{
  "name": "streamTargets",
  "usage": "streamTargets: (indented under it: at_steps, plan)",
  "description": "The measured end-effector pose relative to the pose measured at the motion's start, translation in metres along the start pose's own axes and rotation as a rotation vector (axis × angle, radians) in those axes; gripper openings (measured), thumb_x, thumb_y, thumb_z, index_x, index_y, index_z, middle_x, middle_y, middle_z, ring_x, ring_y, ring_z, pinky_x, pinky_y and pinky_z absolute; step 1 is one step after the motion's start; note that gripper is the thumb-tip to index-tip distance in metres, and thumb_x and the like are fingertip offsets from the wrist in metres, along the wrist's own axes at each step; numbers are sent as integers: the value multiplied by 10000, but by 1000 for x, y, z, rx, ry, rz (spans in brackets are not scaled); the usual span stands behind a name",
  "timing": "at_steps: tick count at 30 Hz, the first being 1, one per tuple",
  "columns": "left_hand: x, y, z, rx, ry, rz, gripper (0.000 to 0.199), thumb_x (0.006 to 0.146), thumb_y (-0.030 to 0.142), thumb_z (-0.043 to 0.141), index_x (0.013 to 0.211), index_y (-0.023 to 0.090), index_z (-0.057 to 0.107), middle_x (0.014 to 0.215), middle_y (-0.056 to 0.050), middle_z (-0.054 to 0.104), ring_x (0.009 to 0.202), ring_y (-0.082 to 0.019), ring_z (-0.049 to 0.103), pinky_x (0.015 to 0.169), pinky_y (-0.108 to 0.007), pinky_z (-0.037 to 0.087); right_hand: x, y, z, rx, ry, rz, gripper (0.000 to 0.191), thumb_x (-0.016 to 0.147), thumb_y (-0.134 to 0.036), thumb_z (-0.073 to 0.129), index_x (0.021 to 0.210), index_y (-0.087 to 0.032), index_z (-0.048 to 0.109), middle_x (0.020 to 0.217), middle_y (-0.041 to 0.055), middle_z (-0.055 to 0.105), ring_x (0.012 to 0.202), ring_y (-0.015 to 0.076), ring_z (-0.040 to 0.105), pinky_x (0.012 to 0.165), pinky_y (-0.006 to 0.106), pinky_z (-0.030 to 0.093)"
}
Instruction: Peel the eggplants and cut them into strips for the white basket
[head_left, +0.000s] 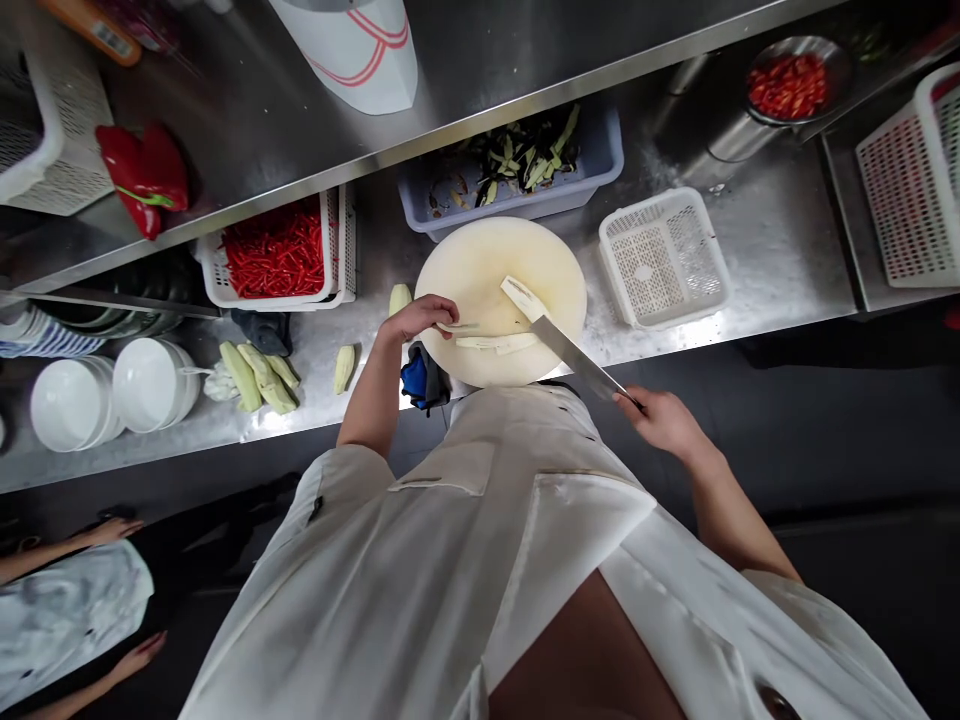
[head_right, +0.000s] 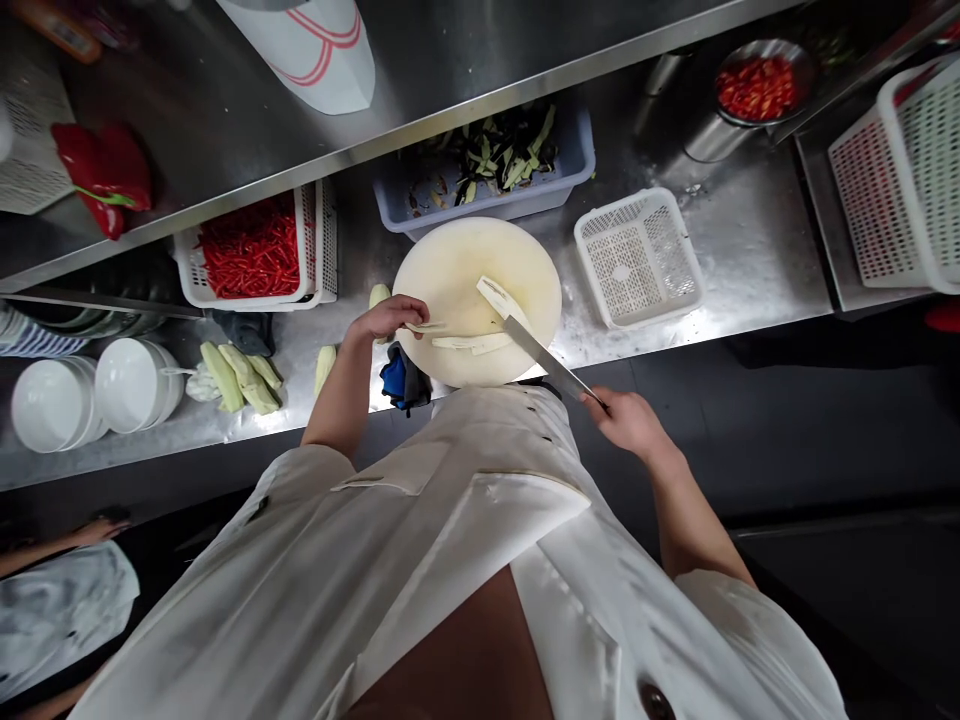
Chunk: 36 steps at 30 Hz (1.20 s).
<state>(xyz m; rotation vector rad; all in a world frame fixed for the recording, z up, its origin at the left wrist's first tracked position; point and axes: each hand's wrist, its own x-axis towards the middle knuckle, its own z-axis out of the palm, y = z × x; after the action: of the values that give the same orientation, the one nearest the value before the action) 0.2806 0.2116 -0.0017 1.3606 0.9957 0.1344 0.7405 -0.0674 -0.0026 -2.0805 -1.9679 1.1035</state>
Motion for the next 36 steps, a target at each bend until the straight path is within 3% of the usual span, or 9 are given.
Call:
streamTargets:
  at_steps: [7, 12, 15, 17, 22, 25, 30, 33, 36]
  plan:
    - [0, 16, -3, -187, 171, 45, 179, 715, 295, 756, 839, 169, 729, 805, -43, 698, 640, -172, 686, 643, -323, 630, 13, -17, 18, 527, -157, 58, 597, 967, -820, 497, 761, -259, 514, 607, -12, 600, 492, 180, 547, 536, 306, 426]
    - [39, 57, -33, -368, 851, 322, 320, 962, 471, 645, 1121, 194, 674, 984, -45, 750, 920, -167, 773, 875, -314, 639, 21, -4, 18, 523, -74, 64, 575, 979, -795, 496, 759, -264, 505, 590, -11, 578, 506, 188, 535, 537, 310, 409]
    - [62, 69, -23, -350, 1089, 337, 334, 1026, 469, 566, 1189, 184, 630, 1102, -74, 753, 1089, -168, 751, 1015, -340, 593, 27, -8, 5, 390, 69, 55, 522, 1017, -710, 473, 749, -263, 508, 600, 5, 589, 596, 207, 560, 607, 308, 421]
    - [73, 63, 8, -241, 1056, 329, 248, 920, 384, 695, 1061, 182, 669, 1089, -79, 749, 1131, -203, 723, 1074, -366, 564, 30, -16, -4, 326, 149, 60, 479, 1029, -647, 451, 753, -260, 512, 649, 23, 627, 675, 219, 584, 653, 303, 429]
    - [101, 30, 95, 639, 394, 376, 387, 815, 320, 701, 1196, 312, 769, 1454, -69, 693, 1483, -321, 527, 1289, -501, 395, 44, -17, -9, 277, 211, 84, 422, 1064, -557, 418, 789, -253, 517, 724, 19, 663, 717, 200, 572, 704, 284, 425]
    - [115, 27, 115, 862, 230, 385, 517, 810, 293, 683, 1321, 350, 736, 1581, -33, 619, 1592, -327, 401, 1339, -524, 278, 43, -9, -7, 255, 240, 99, 426, 1073, -554, 412, 802, -248, 531, 715, 13, 653, 687, 190, 546, 683, 278, 397]
    - [124, 24, 108, 911, 423, 244, 326, 856, 356, 746, 1174, 286, 728, 1337, -120, 726, 1371, -355, 590, 1246, -500, 366, 35, 4, -7, 241, 242, 97, 446, 1072, -572, 402, 797, -251, 542, 696, 23, 658, 680, 200, 569, 673, 280, 384]
    - [121, 20, 111, 686, 790, 10, 348, 919, 399, 748, 1207, 234, 646, 1265, -129, 717, 1215, -309, 675, 1072, -416, 513, 34, 14, -2, 242, 314, 92, 451, 1045, -604, 422, 785, -258, 549, 706, 57, 683, 672, 224, 598, 655, 299, 385]
    - [124, 16, 127, 369, 881, -168, 380, 951, 435, 780, 1195, 217, 587, 1069, -68, 752, 996, -236, 734, 887, -337, 567, 43, 20, 10, 259, 321, 89, 459, 1033, -621, 453, 771, -262, 562, 693, 71, 693, 644, 235, 609, 635, 308, 379]
